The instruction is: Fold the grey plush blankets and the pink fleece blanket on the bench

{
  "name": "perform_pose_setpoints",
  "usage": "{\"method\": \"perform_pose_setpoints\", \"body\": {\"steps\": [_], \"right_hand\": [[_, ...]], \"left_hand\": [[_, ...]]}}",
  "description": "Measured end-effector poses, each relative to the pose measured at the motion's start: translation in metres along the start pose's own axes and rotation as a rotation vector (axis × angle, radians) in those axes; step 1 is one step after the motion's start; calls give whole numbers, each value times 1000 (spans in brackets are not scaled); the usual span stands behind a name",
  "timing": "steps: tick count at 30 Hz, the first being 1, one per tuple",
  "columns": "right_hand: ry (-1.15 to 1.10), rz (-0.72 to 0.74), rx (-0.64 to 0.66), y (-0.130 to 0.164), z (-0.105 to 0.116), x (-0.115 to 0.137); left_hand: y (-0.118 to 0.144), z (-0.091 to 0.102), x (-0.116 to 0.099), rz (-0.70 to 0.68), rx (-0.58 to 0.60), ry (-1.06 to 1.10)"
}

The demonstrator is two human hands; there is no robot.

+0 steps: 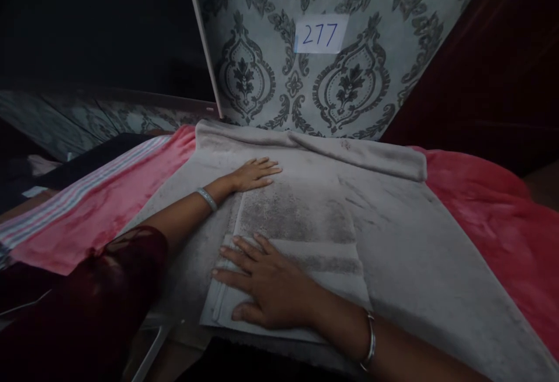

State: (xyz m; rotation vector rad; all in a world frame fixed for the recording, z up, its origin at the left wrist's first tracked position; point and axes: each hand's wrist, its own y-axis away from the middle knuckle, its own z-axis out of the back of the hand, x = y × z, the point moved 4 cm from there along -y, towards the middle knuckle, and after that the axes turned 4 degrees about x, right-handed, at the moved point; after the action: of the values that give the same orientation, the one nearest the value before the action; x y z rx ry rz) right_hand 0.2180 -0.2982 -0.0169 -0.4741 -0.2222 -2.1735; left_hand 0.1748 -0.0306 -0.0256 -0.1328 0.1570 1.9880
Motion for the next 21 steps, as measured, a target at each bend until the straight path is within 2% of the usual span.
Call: {"method": "perform_pose_setpoints", "body": {"steps": [6, 11, 13, 16, 19, 21], "right_hand": [[30, -7, -15, 0, 1, 0], [64, -9, -5, -2, 1, 4], [64, -20, -24, 0, 2, 7], [31, -75, -157, 10, 12, 4], [37, -204, -387, 29, 31, -17], [100, -343, -449, 42, 37, -38]], "left_hand": [[-5, 2, 6, 64, -10, -49], [11, 16, -9, 265, -129, -163], [24, 24, -24, 298, -200, -188], [48, 23, -57, 226, -226, -133], [74, 7, -93, 99, -180, -78], [89, -7, -112, 30, -155, -63]]}}
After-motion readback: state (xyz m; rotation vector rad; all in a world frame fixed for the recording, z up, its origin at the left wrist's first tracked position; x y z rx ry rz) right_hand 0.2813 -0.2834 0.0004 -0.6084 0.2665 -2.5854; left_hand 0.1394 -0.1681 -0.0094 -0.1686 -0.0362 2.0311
